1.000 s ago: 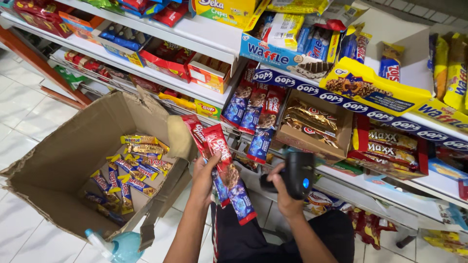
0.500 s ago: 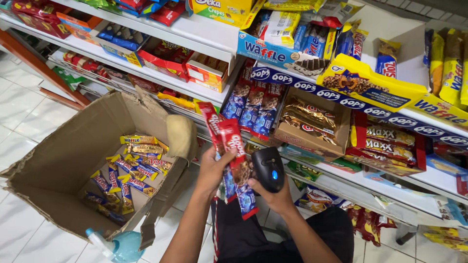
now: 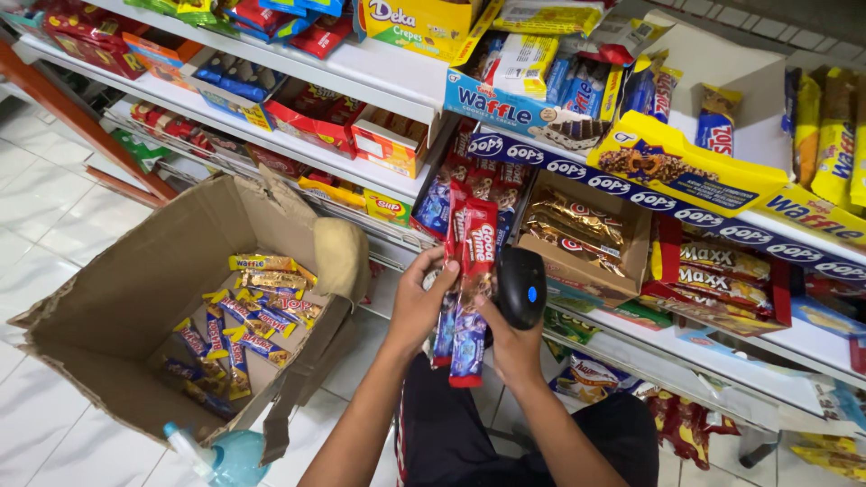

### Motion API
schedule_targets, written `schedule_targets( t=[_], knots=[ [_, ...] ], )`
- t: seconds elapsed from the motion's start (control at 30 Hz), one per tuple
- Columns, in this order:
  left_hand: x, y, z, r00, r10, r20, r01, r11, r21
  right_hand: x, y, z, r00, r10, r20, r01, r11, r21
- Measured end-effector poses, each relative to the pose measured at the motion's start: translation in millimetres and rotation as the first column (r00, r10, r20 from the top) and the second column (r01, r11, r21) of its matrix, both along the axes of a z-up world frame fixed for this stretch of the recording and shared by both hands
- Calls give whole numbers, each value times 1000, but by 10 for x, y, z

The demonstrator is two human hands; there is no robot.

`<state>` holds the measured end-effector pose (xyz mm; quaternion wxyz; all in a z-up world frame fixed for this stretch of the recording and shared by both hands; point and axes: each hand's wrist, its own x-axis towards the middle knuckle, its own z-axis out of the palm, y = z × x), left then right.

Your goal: The person sits on the floor of a store aisle and uses a handheld barcode scanner to scan various snack packages. They pick up items from a cardboard box, scan them, and place them onto the metal shelves. The person handles multiple types of snacks, including waffles and chocolate bars, organizing them into their respective boxes on the shelves.

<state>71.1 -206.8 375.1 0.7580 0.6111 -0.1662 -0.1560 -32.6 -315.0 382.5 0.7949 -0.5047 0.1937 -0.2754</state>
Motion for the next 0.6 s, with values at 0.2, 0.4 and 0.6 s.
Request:
schedule_targets(
  t=[0.2, 0.4, 0.6],
  knots=[
    [134, 215, 160, 957, -93, -273, 27, 971, -237, 66, -80, -90, 998, -36, 59, 33, 998, 62],
    [287, 236, 52, 973, 9, -230, -65, 970, -234, 179, -138, -60, 995, -79, 68, 76, 996, 47],
    [313, 314, 140, 879, -166, -447, -78, 875, -478, 285, -126, -14, 995, -53, 82, 48, 997, 65]
  ],
)
